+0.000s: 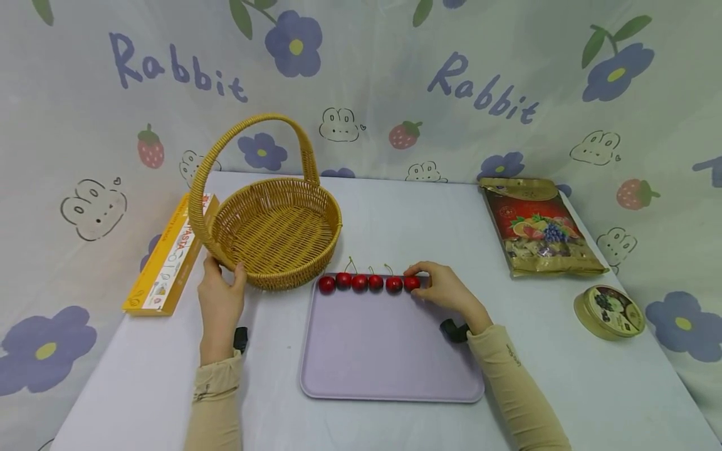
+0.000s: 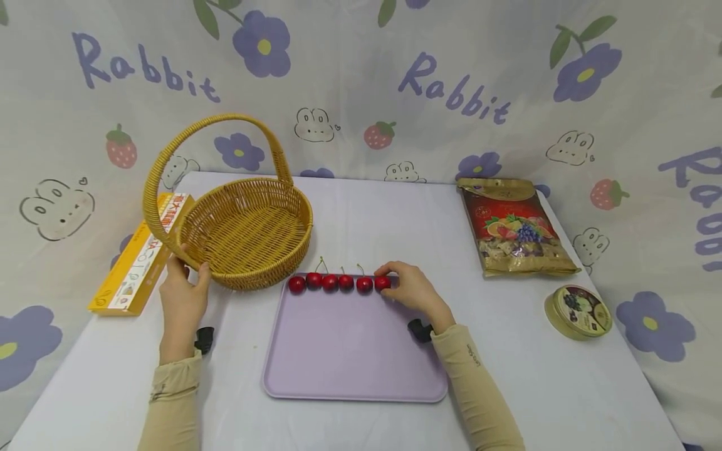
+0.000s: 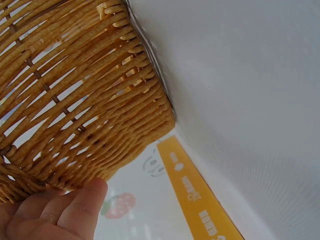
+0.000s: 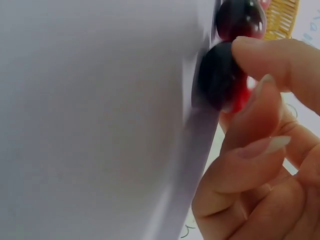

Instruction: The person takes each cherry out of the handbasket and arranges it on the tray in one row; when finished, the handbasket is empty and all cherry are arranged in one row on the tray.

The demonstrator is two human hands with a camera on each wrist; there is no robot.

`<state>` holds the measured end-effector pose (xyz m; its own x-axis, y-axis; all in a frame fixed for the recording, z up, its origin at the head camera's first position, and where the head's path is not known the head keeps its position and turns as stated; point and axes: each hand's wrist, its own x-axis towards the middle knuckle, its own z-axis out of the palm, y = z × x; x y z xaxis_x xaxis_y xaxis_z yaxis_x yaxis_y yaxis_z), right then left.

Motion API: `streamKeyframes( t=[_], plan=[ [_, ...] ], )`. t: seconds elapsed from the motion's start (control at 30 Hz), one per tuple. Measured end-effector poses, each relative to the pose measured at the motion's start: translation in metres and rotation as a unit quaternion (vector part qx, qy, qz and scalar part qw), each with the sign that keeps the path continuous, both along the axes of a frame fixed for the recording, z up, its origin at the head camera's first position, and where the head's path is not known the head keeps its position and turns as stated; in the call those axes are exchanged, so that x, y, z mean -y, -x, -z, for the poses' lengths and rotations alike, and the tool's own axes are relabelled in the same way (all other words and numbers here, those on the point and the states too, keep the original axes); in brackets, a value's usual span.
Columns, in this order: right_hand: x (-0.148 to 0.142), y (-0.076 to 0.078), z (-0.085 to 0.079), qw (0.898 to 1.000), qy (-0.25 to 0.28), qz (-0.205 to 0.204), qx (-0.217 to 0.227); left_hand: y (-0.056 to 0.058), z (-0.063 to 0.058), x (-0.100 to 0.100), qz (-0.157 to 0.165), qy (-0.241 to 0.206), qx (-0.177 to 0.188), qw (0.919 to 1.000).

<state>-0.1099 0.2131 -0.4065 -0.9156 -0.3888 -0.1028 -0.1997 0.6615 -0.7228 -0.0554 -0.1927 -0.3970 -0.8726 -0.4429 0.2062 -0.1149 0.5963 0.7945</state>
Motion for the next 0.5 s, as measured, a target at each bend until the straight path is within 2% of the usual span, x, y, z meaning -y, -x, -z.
streamKeyframes(
  t=[0.33, 0.5],
  plan=[
    [-0.011, -0.011, -0.005, 0.999, 0.021, 0.031, 0.002, 0.001, -0.001, -0.003, 0.002, 0.004, 0.005, 1.0],
    [-0.019, -0.017, -0.011, 0.999, 0.014, 0.049, -0.007, -0.002, -0.005, 0.0, 0.008, 0.0, 0.035, 0.9993]
  ],
)
